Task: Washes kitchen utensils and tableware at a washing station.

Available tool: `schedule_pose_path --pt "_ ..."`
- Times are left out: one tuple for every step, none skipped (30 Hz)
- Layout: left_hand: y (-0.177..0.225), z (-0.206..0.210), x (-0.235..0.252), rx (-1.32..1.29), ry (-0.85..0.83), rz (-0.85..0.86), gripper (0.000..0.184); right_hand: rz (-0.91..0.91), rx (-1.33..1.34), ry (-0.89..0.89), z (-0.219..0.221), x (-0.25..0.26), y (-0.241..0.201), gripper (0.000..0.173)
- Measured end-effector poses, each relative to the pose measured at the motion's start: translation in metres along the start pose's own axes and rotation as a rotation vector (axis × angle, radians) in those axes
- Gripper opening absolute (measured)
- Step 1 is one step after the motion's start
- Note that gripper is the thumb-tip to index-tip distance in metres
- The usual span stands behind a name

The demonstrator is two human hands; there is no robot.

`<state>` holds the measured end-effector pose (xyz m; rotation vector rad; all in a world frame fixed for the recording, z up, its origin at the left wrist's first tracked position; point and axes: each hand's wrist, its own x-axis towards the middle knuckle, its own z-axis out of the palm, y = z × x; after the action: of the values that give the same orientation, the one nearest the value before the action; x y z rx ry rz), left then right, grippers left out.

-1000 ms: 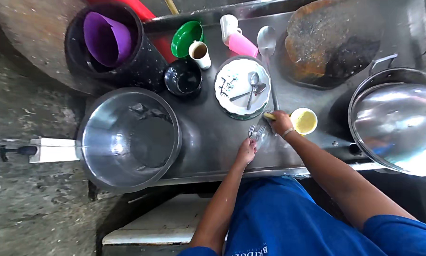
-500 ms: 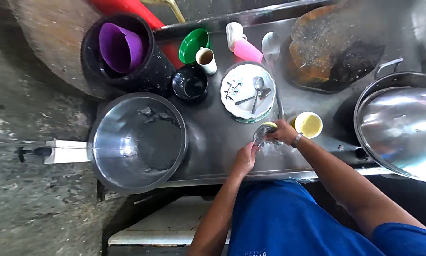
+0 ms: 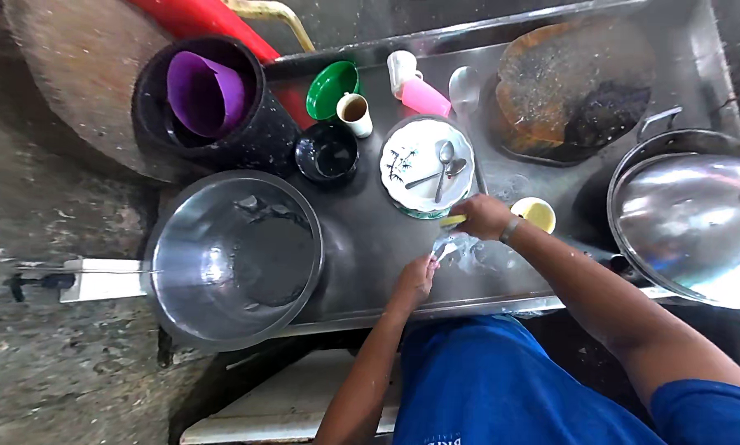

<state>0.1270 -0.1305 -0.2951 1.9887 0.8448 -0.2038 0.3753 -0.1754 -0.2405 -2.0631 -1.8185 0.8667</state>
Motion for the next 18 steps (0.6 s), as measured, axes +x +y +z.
schedule_pose_path --pt "-0.007 0.003 0.001 -0.122 0.043 -0.060 0.030 0.012 -0.025 0.184 0.000 -0.007 0.001 0.020" --pt "-0.010 0.005 0.004 -0.307 0.085 -0.127 0.032 -0.008 -0.049 0.372 0.004 -0.011 -0.002 0.020" --pt "-0.009 0.007 0.007 -0.547 0.121 -0.195 0.033 -0.040 -0.061 0.500 0.013 -0.010 -0.009 0.023" --pt "-0.005 0.009 0.010 -0.829 0.169 -0.244 0.035 -0.067 -0.062 0.530 0.026 -0.008 -0.020 0.028" --pt "0.002 0.010 0.013 -1.098 0.225 -0.280 0.039 -0.088 -0.058 0.488 0.045 -0.005 -0.033 0.032" --pt "0.012 0.007 0.018 -1.280 0.284 -0.336 0.044 -0.101 -0.051 0.414 0.068 -0.003 -0.046 0.035" --pt "0.017 0.000 0.024 -1.379 0.327 -0.395 0.052 -0.098 -0.042 0.317 0.091 -0.003 -0.056 0.035" --pt "0.017 -0.006 0.030 -1.418 0.362 -0.438 0.056 -0.076 -0.026 0.209 0.105 -0.005 -0.064 0.031" --pt "0.011 -0.011 0.035 -1.438 0.374 -0.451 0.055 -0.039 -0.005 0.091 0.109 -0.009 -0.070 0.027" --pt "0.004 -0.014 0.038 -1.474 0.373 -0.437 0.053 0.007 0.011 -0.026 0.105 -0.011 -0.071 0.026" --pt "-0.001 -0.014 0.038 -1.502 0.354 -0.422 0.051 0.039 0.016 -0.075 0.100 -0.012 -0.069 0.026" --pt "0.003 -0.011 0.036 -1.510 0.324 -0.421 0.050 0.054 0.027 -0.028 0.095 -0.011 -0.067 0.026" --pt "0.013 -0.007 0.033 -1.515 0.292 -0.420 0.049 0.045 0.041 0.091 0.093 -0.010 -0.065 0.028" --pt "0.026 -0.005 0.033 -1.530 0.297 -0.410 0.046 0.002 0.043 0.239 0.094 -0.007 -0.064 0.031" --pt "0.037 -0.010 0.035 -1.530 0.362 -0.408 0.042 -0.035 0.042 0.295 0.094 -0.004 -0.063 0.031" --pt "0.040 -0.021 0.038 -1.522 0.443 -0.374 0.039 -0.051 0.052 0.238 0.093 -0.006 -0.065 0.029" --pt "0.033 -0.036 0.038 -1.489 0.510 -0.305 0.035 -0.055 0.051 0.108 0.091 -0.011 -0.065 0.027" --pt "0.024 -0.057 0.035 -1.478 0.582 -0.238 0.033 -0.048 0.033 -0.030 0.088 -0.018 -0.061 0.027"
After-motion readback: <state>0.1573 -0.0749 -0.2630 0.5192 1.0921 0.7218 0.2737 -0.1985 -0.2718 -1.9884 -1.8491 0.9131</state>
